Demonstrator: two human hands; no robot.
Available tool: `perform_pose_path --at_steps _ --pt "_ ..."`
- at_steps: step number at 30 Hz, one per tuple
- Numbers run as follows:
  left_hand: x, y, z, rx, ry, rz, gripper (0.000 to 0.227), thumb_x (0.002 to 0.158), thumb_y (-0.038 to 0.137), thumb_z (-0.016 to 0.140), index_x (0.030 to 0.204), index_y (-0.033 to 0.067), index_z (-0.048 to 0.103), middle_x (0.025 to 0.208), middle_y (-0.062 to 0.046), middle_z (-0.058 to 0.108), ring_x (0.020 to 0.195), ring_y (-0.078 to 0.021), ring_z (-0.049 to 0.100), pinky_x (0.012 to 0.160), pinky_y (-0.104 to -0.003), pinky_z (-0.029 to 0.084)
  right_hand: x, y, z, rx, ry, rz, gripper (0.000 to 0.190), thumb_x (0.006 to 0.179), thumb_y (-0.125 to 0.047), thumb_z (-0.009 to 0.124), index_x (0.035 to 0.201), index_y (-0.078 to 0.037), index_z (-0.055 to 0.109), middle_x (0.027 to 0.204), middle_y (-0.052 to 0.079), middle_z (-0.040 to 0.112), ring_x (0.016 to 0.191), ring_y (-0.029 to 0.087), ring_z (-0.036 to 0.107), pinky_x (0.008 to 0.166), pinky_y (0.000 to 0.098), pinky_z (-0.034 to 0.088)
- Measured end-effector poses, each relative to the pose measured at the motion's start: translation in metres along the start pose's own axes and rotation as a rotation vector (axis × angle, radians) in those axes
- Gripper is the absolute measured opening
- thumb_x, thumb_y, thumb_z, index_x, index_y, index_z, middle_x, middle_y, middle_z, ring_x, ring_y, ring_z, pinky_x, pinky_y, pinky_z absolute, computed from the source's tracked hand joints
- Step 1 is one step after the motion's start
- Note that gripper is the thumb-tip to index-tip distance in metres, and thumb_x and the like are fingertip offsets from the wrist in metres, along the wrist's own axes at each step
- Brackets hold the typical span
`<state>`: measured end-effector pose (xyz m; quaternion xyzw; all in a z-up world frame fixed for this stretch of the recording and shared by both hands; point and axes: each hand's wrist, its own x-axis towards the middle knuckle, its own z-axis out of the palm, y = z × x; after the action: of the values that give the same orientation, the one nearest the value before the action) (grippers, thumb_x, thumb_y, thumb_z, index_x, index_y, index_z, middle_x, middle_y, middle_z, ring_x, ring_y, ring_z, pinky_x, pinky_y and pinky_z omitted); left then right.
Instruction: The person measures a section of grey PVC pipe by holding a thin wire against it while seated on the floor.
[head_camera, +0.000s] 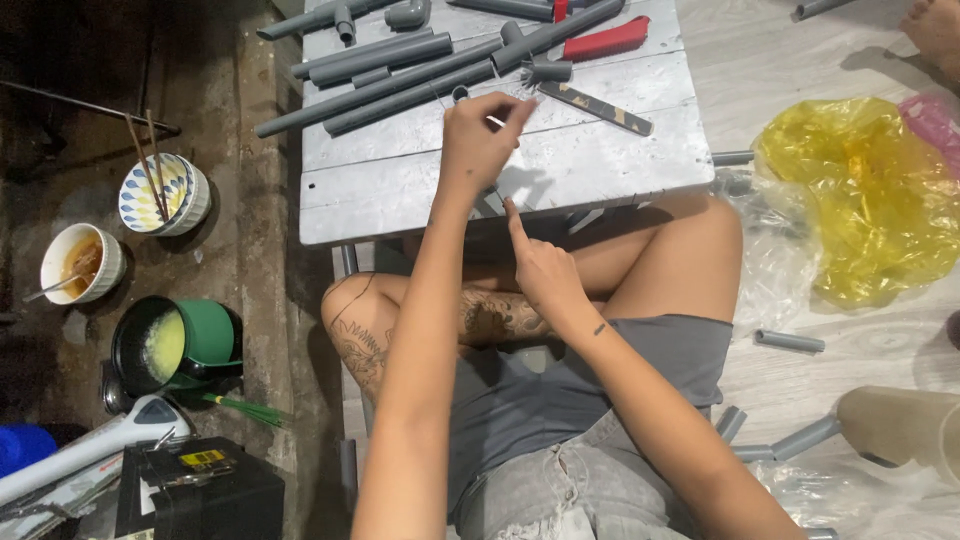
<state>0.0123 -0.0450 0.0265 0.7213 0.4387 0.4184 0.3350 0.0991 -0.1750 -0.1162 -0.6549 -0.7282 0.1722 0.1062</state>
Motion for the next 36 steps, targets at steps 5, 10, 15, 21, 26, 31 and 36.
perform_pose_path --at_steps 5,10,15,21,26,31,36 --pt "0.003 -0.034 0.008 -0.269 0.196 0.055 0.030 0.095 0.028 0.064 0.075 0.0064 0.070 0.052 -0.004 0.060 0.045 -0.0121 0.060 0.050 -0.024 0.050 0.017 -0.007 -0.002 0.031 0.046 -0.025 0.104 0.078 0.011 0.044 0.168 -0.021 0.003 0.066 0.013 0.054 0.052 0.045 0.049 0.049 0.0542 0.037" --pt "0.010 -0.055 0.026 -0.088 0.520 0.241 0.049 0.102 0.028 0.052 0.059 0.0109 0.036 0.051 0.002 0.031 0.050 -0.0092 0.026 0.051 -0.030 0.021 0.017 -0.011 0.013 -0.077 0.108 -0.038 0.106 0.073 0.012 0.046 0.168 -0.016 0.007 0.059 0.008 0.047 0.046 0.034 0.044 0.041 0.0482 0.037" --pt "0.011 -0.066 0.035 0.063 0.605 0.431 0.049 0.105 0.023 0.048 0.059 0.0103 0.035 0.050 0.001 0.023 0.046 -0.0100 0.017 0.047 -0.032 0.013 0.007 -0.010 0.006 -0.082 0.097 -0.051 0.101 0.076 0.011 0.045 0.168 -0.013 0.009 0.061 0.009 0.047 0.046 0.034 0.044 0.042 0.0479 0.036" --pt "0.009 -0.063 0.027 -0.026 0.538 0.353 0.050 0.104 0.021 0.046 0.056 0.0082 0.041 0.047 0.000 0.036 0.044 -0.0106 0.028 0.048 -0.031 0.020 0.021 -0.008 0.009 -0.082 0.099 -0.069 0.103 0.077 0.013 0.046 0.168 -0.014 0.006 0.059 0.008 0.048 0.044 0.031 0.040 0.041 0.0450 0.032" --pt "0.009 -0.052 0.021 -0.106 0.449 0.260 0.049 0.104 0.024 0.045 0.057 0.0077 0.048 0.044 -0.001 0.042 0.038 -0.0111 0.038 0.044 -0.027 0.028 0.020 -0.010 0.001 -0.038 0.049 -0.012 0.106 0.075 0.012 0.045 0.168 -0.020 0.004 0.061 0.009 0.050 0.046 0.035 0.045 0.043 0.0476 0.035" --pt "0.007 -0.048 -0.001 -0.232 0.231 0.109 0.046 0.104 0.031 0.047 0.069 0.0054 0.060 0.054 -0.005 0.059 0.051 -0.0134 0.062 0.056 -0.026 0.051 0.025 -0.009 -0.013 0.076 -0.060 0.031 0.102 0.084 0.012 0.042 0.168 -0.026 -0.001 0.065 0.014 0.054 0.050 0.038 0.045 0.048 0.0494 0.034" --pt "-0.008 -0.053 -0.019 0.109 0.201 0.353 0.018 0.103 0.017 0.058 0.097 0.0041 0.068 0.094 -0.008 0.069 0.088 -0.0216 0.066 0.072 -0.033 0.055 0.020 -0.007 -0.010 0.078 0.019 0.015 0.095 0.088 0.009 0.042 0.169 -0.021 0.003 0.054 0.010 0.045 0.043 0.029 0.034 0.042 0.0426 0.029"
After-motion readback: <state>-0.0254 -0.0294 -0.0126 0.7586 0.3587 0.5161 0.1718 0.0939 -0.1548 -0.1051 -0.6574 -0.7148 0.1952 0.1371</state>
